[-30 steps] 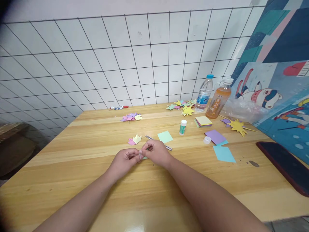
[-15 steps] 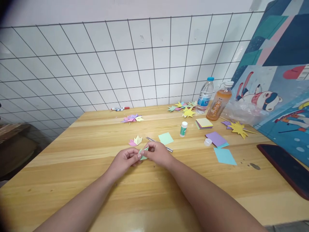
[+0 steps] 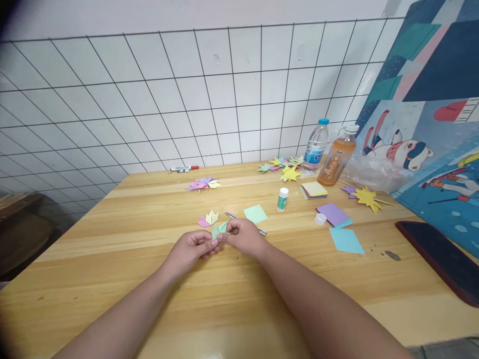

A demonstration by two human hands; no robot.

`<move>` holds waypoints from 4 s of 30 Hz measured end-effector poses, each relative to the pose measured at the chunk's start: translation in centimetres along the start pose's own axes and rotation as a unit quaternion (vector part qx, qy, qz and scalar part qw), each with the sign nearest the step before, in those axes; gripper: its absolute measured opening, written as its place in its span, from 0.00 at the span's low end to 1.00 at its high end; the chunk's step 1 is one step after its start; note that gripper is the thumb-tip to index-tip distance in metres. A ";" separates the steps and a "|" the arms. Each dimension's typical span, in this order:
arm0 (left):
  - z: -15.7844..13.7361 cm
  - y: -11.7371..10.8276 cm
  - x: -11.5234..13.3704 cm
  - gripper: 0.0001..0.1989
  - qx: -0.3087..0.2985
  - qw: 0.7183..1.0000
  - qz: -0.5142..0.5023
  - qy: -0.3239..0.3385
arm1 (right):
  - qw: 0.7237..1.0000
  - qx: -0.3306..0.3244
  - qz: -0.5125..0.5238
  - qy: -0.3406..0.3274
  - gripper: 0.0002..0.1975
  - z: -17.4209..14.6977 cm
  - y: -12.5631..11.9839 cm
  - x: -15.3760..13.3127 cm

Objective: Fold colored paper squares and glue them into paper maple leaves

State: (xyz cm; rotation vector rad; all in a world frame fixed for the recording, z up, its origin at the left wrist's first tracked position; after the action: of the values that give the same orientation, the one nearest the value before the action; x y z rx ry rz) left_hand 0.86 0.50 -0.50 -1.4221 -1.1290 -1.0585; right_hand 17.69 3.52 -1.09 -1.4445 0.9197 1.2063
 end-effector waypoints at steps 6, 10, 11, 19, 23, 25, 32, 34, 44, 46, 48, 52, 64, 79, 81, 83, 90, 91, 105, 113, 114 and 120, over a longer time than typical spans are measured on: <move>0.3 -0.3 -0.3 0.15 0.008 1.000 0.002 0.023 | 0.999 -0.007 0.034 0.034 0.16 0.0 -0.2 -0.3; 0.4 -0.3 -0.4 0.16 0.010 1.000 0.017 0.023 | 0.998 -0.029 0.052 0.010 0.15 0.0 -0.2 -0.3; 0.4 -0.3 -0.3 0.16 0.011 0.999 0.026 0.031 | 0.999 -0.033 0.042 0.003 0.15 0.0 -0.1 -0.3; 0.7 -2.0 0.3 0.17 0.142 0.910 0.302 0.246 | 0.994 0.084 -0.050 -0.046 0.08 0.6 -2.0 0.1; 1.6 -2.6 -1.0 0.25 0.125 0.855 0.430 0.261 | 0.972 0.163 -0.147 -0.081 0.23 0.8 -4.1 -0.5; 1.8 -2.6 -1.6 0.25 0.112 0.843 0.467 0.243 | 0.955 0.203 -0.204 -0.068 0.28 0.8 -5.2 -0.7; 1.3 -2.0 -1.5 0.20 0.117 0.835 0.484 0.232 | 0.784 0.589 -0.158 -0.118 0.19 0.9 -8.7 -0.2; 1.2 -1.9 -1.3 0.20 0.118 0.838 0.478 0.236 | 0.754 0.622 -0.171 -0.125 0.27 1.4 -9.2 0.4; 0.1 -1.2 0.0 0.20 0.080 0.885 0.377 0.261 | 0.871 0.418 -0.254 0.046 0.20 3.7 -10.1 3.1; -0.1 -1.5 0.4 0.19 0.103 0.873 0.388 0.278 | 0.877 0.418 -0.237 0.013 0.23 3.4 -9.7 2.2; 0.0 -1.8 0.6 0.17 0.094 0.857 0.408 0.300 | 0.887 0.409 -0.209 -0.042 0.30 2.7 -8.9 0.8; 0.1 -1.7 0.3 0.17 -0.015 0.839 0.433 0.328 | 0.923 0.300 -0.198 -0.139 0.21 0.8 -6.9 -2.1; -1.1 -0.6 0.8 0.20 -0.081 0.843 0.407 0.341 | 0.970 0.221 -0.039 -0.094 0.13 -0.5 -4.1 -2.7; -1.4 -0.4 1.0 0.15 -0.083 0.826 0.439 0.344 | 0.957 0.179 -0.153 -0.167 0.09 -1.0 -3.1 -2.3; -1.5 -0.3 1.2 0.15 -0.087 0.825 0.439 0.343 | 0.950 0.148 -0.200 -0.186 0.08 -1.1 -2.8 -2.4; -1.5 -0.3 1.2 0.16 -0.087 0.826 0.438 0.344 | 0.950 0.111 -0.221 -0.192 0.08 -1.2 -2.3 -2.3; -1.5 -0.1 1.2 0.15 -0.087 0.824 0.435 0.353 | 0.940 0.064 -0.270 -0.198 0.06 -1.0 -1.2 -2.1; -1.5 -0.1 1.2 0.15 -0.088 0.825 0.434 0.351 | 0.940 0.062 -0.273 -0.197 0.07 -1.0 -1.2 -2.1; -1.7 0.4 1.5 0.12 -0.075 0.837 0.437 0.320 | 0.919 0.082 -0.321 -0.213 0.09 -0.5 -1.0 -1.9; -1.8 0.2 1.6 0.13 -0.080 0.829 0.442 0.334 | 0.913 0.101 -0.327 -0.221 0.09 -0.2 -1.4 -1.7; -1.8 0.2 1.5 0.14 -0.080 0.828 0.442 0.335 | 0.911 0.110 -0.327 -0.226 0.09 -0.2 -1.5 -1.7; -1.6 -0.2 0.8 0.16 -0.054 0.847 0.440 0.293 | 0.918 0.201 -0.270 -0.209 0.07 -0.5 -2.5 -2.0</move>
State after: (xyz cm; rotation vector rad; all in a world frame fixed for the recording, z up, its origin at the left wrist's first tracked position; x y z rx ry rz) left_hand 0.73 -0.96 0.57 -1.3311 0.0716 -0.7719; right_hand 19.78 3.45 1.39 -0.9602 0.3936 0.7990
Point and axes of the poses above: each hand's wrist, its own z-axis towards the middle knuckle, its own y-axis out of the palm, x = y × z, the point moved 1 cm from there along z, towards the middle knuckle, and after that the axes turned 10 degrees about x, right-handed, at the moved point
